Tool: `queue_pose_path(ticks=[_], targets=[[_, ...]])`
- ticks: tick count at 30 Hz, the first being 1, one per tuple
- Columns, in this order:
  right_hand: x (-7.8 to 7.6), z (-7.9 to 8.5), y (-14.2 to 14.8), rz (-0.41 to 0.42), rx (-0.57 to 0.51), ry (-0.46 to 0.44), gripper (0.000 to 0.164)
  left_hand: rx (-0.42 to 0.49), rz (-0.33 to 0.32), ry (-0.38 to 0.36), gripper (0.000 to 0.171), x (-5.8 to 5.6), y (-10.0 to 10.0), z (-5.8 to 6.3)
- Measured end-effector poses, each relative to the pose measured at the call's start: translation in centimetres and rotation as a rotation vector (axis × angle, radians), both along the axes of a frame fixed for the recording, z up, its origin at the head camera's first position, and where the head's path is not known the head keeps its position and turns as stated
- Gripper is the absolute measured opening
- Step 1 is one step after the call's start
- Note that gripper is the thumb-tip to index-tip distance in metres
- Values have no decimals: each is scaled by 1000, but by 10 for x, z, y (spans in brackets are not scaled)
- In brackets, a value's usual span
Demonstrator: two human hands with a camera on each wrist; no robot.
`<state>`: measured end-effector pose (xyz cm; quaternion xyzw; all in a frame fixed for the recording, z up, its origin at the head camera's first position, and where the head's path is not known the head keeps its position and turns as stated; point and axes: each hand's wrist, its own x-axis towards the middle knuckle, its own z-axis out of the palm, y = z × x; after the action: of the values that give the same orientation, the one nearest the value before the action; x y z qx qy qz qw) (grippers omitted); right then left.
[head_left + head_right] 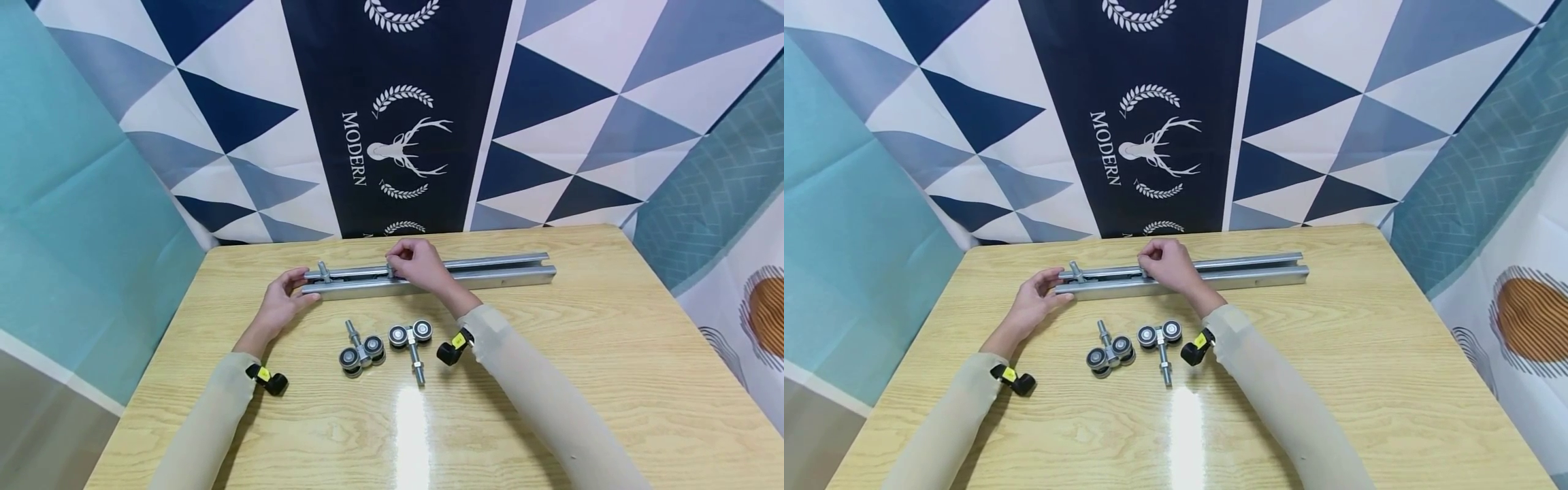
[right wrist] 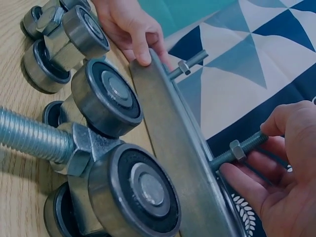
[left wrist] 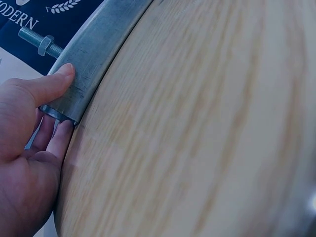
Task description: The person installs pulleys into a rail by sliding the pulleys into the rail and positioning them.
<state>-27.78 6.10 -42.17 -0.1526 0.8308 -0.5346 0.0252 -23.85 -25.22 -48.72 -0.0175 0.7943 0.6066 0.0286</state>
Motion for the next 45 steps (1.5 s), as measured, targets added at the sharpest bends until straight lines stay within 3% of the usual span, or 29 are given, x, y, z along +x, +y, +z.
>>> queue_pose_path(ticks=[15,28,34,45], targets=[[2,15,8,-26,22,2,17,-16,-4,36,68,3,0,1],[11,21,17,-84,-62,-6,15,-19,-5,30,69,1,-1,-1],[17,24,24,-48,-27,57,15,-21,-14,37,70,-1,0,1],[30,32,35,95,53,166,13,-3,-9,23,69,0,1,1]])
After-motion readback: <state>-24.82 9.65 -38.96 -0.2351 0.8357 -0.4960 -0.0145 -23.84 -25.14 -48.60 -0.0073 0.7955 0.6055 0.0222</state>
